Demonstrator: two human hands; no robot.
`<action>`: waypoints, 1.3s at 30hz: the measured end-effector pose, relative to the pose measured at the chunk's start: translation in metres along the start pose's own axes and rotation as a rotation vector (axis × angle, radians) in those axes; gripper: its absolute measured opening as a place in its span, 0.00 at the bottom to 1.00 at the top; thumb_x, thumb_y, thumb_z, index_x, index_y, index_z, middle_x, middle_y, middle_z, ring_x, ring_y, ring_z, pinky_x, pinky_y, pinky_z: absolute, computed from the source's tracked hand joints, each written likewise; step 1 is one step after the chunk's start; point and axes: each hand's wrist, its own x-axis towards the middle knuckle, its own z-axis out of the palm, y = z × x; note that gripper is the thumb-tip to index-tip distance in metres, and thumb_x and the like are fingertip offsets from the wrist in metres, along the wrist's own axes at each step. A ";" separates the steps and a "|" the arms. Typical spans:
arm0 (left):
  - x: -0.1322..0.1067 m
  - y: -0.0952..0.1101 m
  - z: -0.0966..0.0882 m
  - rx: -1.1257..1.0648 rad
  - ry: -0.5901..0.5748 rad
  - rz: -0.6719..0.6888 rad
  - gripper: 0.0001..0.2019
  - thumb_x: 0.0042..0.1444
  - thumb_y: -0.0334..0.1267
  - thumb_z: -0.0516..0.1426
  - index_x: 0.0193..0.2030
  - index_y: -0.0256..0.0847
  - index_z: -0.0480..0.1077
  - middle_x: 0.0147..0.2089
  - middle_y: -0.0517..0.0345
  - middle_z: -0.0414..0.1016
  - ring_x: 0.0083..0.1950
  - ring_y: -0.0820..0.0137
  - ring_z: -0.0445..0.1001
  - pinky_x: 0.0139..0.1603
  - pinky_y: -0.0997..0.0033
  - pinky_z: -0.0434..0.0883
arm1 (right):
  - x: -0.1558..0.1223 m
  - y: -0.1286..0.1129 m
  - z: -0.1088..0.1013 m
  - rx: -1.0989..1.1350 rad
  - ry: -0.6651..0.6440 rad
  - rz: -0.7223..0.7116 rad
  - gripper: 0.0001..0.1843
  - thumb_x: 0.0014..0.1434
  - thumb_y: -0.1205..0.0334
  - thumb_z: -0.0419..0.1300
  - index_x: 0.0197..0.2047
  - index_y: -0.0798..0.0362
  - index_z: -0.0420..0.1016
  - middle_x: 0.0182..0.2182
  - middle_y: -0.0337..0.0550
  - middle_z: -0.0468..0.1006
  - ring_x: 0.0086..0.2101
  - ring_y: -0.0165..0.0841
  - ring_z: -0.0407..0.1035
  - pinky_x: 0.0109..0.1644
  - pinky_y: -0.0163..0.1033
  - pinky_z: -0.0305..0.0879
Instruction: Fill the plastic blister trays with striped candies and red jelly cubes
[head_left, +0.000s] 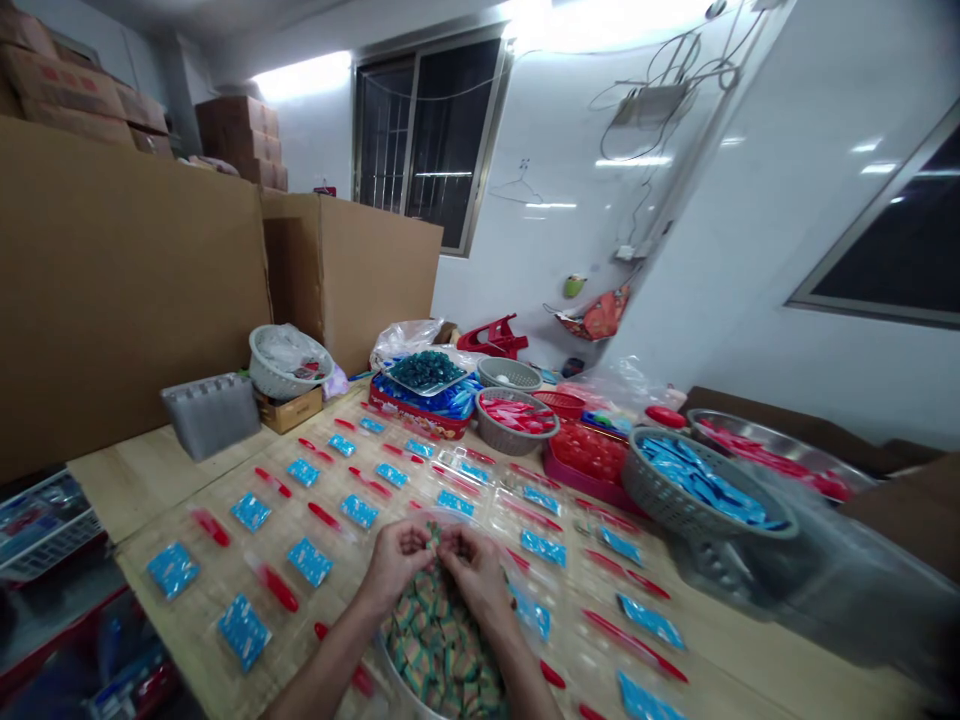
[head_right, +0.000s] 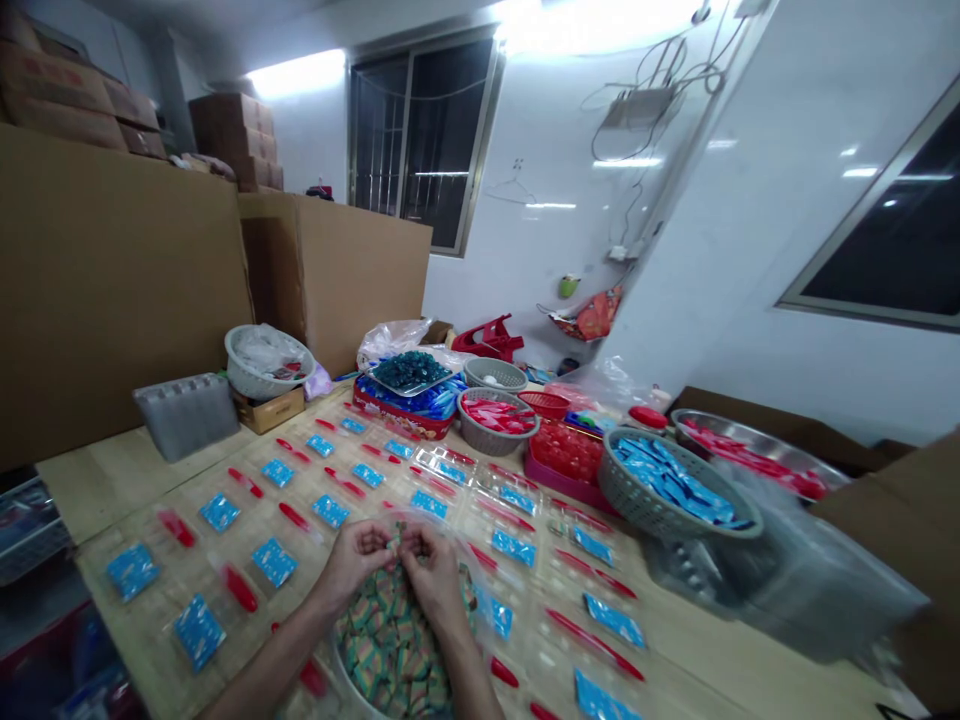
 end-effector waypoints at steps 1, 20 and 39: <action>0.000 0.000 -0.001 0.004 -0.003 0.001 0.05 0.37 0.29 0.61 0.25 0.35 0.70 0.22 0.62 0.73 0.23 0.73 0.71 0.27 0.75 0.69 | 0.000 -0.002 0.000 -0.025 -0.011 -0.004 0.04 0.48 0.66 0.57 0.29 0.54 0.73 0.25 0.40 0.75 0.28 0.35 0.69 0.33 0.36 0.64; -0.003 -0.001 -0.002 0.126 0.102 0.033 0.05 0.41 0.35 0.61 0.24 0.36 0.68 0.18 0.64 0.69 0.16 0.74 0.68 0.15 0.79 0.65 | 0.000 -0.009 -0.016 0.091 -0.220 0.072 0.07 0.49 0.61 0.60 0.31 0.53 0.78 0.28 0.40 0.78 0.33 0.36 0.70 0.39 0.37 0.63; -0.004 0.001 -0.002 -0.024 0.096 -0.097 0.10 0.37 0.37 0.64 0.25 0.35 0.69 0.20 0.62 0.72 0.19 0.72 0.71 0.22 0.74 0.69 | -0.005 -0.009 -0.005 -0.122 -0.081 -0.042 0.05 0.46 0.63 0.59 0.29 0.54 0.70 0.26 0.38 0.72 0.29 0.33 0.66 0.34 0.34 0.61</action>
